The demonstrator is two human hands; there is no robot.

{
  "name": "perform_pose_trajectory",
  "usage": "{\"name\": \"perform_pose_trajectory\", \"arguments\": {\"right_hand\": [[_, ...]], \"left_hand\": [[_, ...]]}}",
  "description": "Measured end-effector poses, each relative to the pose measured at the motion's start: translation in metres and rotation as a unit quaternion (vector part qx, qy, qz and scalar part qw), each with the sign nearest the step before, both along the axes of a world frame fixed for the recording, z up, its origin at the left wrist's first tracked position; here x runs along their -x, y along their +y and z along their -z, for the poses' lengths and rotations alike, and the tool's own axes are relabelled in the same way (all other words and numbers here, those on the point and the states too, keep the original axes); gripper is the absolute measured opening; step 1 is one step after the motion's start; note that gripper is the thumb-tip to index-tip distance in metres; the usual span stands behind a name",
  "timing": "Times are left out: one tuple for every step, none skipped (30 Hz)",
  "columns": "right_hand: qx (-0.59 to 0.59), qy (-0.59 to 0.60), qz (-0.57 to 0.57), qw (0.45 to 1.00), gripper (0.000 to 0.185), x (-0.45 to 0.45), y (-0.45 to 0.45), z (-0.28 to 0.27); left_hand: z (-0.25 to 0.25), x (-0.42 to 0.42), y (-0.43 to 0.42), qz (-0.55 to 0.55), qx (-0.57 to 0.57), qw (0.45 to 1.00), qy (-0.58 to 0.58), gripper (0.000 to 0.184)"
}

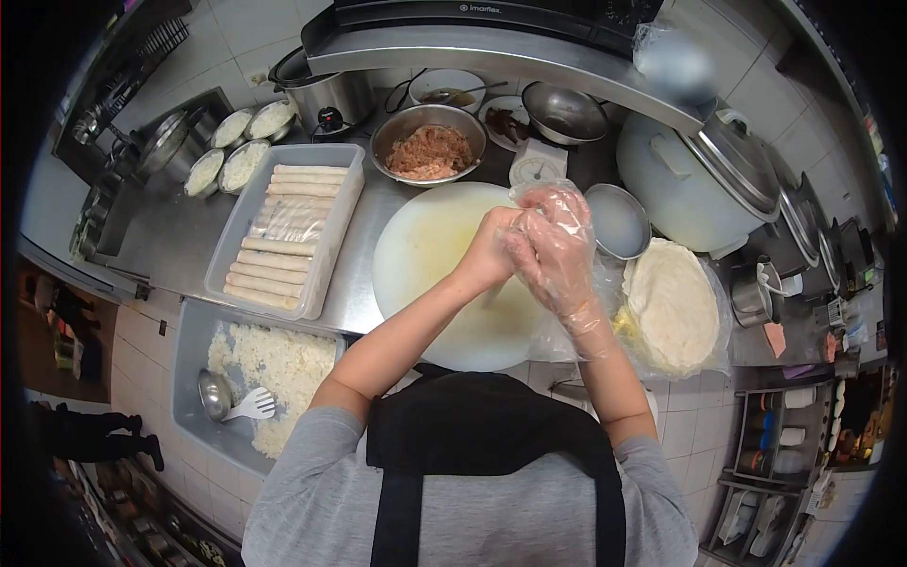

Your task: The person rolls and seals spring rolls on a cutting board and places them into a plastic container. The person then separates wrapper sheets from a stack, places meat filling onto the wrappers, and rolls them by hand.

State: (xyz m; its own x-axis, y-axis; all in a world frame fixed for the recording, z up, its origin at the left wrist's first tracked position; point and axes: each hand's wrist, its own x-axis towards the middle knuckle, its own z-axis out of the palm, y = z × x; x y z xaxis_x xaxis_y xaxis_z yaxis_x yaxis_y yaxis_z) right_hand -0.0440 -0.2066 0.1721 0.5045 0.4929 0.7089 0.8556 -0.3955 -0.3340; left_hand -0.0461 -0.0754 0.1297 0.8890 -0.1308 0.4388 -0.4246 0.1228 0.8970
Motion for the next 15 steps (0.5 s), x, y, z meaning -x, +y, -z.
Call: {"name": "perform_pose_trajectory", "arguments": {"right_hand": [[-0.07, 0.074, -0.047, 0.994, 0.029, -0.004, -0.004, 0.009], [-0.14, 0.146, -0.094, 0.975, 0.031, -0.008, -0.007, 0.017], [-0.185, 0.162, -0.115, 0.962, 0.033, -0.01, -0.009, 0.025], [-0.228, 0.177, -0.137, 0.948, 0.036, -0.008, -0.013, 0.032], [-0.27, 0.194, -0.157, 0.93, 0.038, -0.006, -0.018, 0.037], [-0.223, 0.173, -0.132, 0.95, 0.043, -0.002, -0.021, 0.036], [-0.21, 0.164, -0.132, 0.955, 0.043, -0.001, -0.021, 0.034], [-0.198, 0.155, -0.132, 0.959, 0.043, 0.0, -0.021, 0.03], [-0.186, 0.145, -0.132, 0.963, 0.043, 0.001, -0.022, 0.026], [-0.14, 0.121, -0.121, 0.975, 0.043, -0.001, -0.024, 0.022], [-0.092, 0.097, -0.111, 0.985, 0.043, -0.004, -0.028, 0.018], [-0.044, 0.073, -0.101, 0.991, 0.043, -0.007, -0.03, 0.014], [-0.015, 0.047, -0.103, 0.993, 0.042, -0.01, -0.029, 0.009], [0.014, 0.021, -0.105, 0.994, 0.041, -0.013, -0.027, 0.004], [0.044, -0.005, -0.107, 0.993, 0.041, -0.015, -0.027, 0.002]], "left_hand": [[-0.003, 0.001, 0.001, 0.015, 0.014, 0.998, 0.06, 0.006], [-0.007, 0.002, 0.003, 0.03, 0.029, 0.992, 0.118, 0.007], [-0.012, 0.003, 0.004, 0.035, 0.031, 0.991, 0.122, 0.008], [-0.018, 0.005, 0.004, 0.039, 0.035, 0.991, 0.124, 0.008], [-0.021, 0.007, 0.004, 0.043, 0.04, 0.99, 0.129, 0.009], [-0.02, 0.006, 0.004, 0.057, 0.035, 0.99, 0.126, 0.008], [-0.02, 0.005, 0.005, 0.072, 0.029, 0.989, 0.122, 0.007], [-0.02, 0.005, 0.006, 0.087, 0.022, 0.989, 0.119, 0.007], [-0.019, 0.005, 0.005, 0.097, 0.021, 0.988, 0.119, 0.007], [-0.017, 0.004, 0.004, 0.107, 0.02, 0.987, 0.119, 0.007], [-0.015, 0.003, 0.003, 0.117, 0.018, 0.986, 0.118, 0.007], [-0.011, 0.002, -0.001, 0.109, 0.024, 0.99, 0.089, 0.007], [-0.007, 0.0, -0.007, 0.102, 0.03, 0.993, 0.06, 0.006], [-0.004, -0.002, -0.01, 0.095, 0.036, 0.994, 0.032, 0.006], [-0.004, -0.001, -0.011, 0.103, 0.044, 0.993, 0.036, 0.007]]}}
